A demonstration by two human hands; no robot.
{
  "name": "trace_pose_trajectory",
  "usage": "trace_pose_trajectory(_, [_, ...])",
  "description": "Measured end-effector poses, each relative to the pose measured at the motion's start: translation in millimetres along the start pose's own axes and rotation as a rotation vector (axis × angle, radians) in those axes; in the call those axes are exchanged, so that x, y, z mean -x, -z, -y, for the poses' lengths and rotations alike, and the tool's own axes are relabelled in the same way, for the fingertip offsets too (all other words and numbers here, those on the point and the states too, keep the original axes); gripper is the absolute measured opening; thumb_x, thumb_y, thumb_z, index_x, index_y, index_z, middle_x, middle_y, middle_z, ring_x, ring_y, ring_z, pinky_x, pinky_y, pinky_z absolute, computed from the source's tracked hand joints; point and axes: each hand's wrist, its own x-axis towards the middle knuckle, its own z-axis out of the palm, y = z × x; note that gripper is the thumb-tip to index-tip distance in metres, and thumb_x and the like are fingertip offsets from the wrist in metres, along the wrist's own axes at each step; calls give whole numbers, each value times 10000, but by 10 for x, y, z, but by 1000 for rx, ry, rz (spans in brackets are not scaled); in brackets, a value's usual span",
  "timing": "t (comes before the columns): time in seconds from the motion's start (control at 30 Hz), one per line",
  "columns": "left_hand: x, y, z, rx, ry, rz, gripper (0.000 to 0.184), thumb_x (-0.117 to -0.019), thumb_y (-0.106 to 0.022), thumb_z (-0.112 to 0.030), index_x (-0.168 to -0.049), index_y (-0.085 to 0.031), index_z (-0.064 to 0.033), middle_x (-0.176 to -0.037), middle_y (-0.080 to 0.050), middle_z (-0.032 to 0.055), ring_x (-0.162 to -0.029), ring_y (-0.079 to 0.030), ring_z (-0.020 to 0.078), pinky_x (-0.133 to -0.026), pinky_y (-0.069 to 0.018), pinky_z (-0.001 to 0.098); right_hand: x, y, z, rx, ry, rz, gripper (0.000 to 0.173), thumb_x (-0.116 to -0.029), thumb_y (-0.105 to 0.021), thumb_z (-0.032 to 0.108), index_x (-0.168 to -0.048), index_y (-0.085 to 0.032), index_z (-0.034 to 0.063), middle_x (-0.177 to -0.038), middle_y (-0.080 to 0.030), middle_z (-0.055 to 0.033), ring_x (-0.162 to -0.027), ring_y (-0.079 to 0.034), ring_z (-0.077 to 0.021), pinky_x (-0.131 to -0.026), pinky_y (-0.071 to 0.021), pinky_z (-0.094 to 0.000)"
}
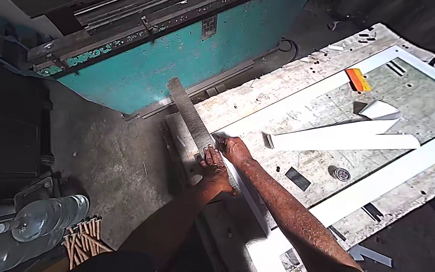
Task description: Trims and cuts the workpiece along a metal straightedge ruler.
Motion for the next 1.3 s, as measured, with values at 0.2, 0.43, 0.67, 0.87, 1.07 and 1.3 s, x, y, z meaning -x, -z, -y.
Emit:
trace_pose_trajectory(0.2, [-13, -3, 8, 5, -12, 5, 1681, -477, -852, -785, -1601, 59, 71, -1652, 230, 300, -1551, 133, 488, -1212, -70, 686, -106, -3, 55, 30, 0, 43, 381, -1049, -504, 270, -1398, -636, 189, -1168, -723, -152, -1125, -683, -344, -969, -530, -543])
trace_pose_trajectory(0.43, [-21, -14, 9, 18, -11, 0, 1678, -470, -872, -757, -1601, 47, 76, -1648, 238, 302, -1552, 140, 482, -1217, -50, 673, -160, 10, 74, 36, 49, 71, 362, -1036, -536, 247, -1360, -650, 135, -1161, -720, -168, -1124, -680, -359, -968, -526, -553])
trace_pose_trajectory(0.67, [-8, 7, 3, 3, -15, 14, 1639, -500, -873, -738, -1598, 21, 88, -1647, 227, 314, -1550, 137, 488, -1226, -51, 659, -182, -44, 33, 1, 93, 45, 349, -932, -686, 210, -1264, -706, 103, -1074, -733, -167, -1041, -700, -363, -896, -551, -580])
trace_pose_trajectory(0.87, [-39, -4, 0, -31, -25, 33, 1624, -500, -843, -775, -1601, -15, 85, -1651, 204, 323, -1546, 114, 510, -1204, -41, 702, 46, -47, -59, -4, 94, 66, 286, -958, -655, 219, -1204, -720, 89, -1035, -734, -166, -1014, -703, -361, -881, -551, -575])
trace_pose_trajectory(1.07, [-80, -49, 27, -7, -42, 24, 1629, -549, -850, -752, -1596, 96, 63, -1640, 265, 300, -1537, 173, 497, -1193, -108, 705, 451, -106, -191, 2, 112, 82, 192, -952, -652, 185, -1057, -724, 41, -952, -722, -174, -933, -710, -363, -818, -562, -566])
trace_pose_trajectory(1.3, [-72, -60, -20, -36, -10, 1, 1667, -516, -856, -777, -1591, 85, 81, -1637, 247, 323, -1539, 153, 505, -1200, -51, 697, 1069, -162, -350, 0, 86, 156, 325, -1008, -557, 196, -1277, -699, 83, -1043, -734, -174, -994, -712, -356, -867, -561, -550])
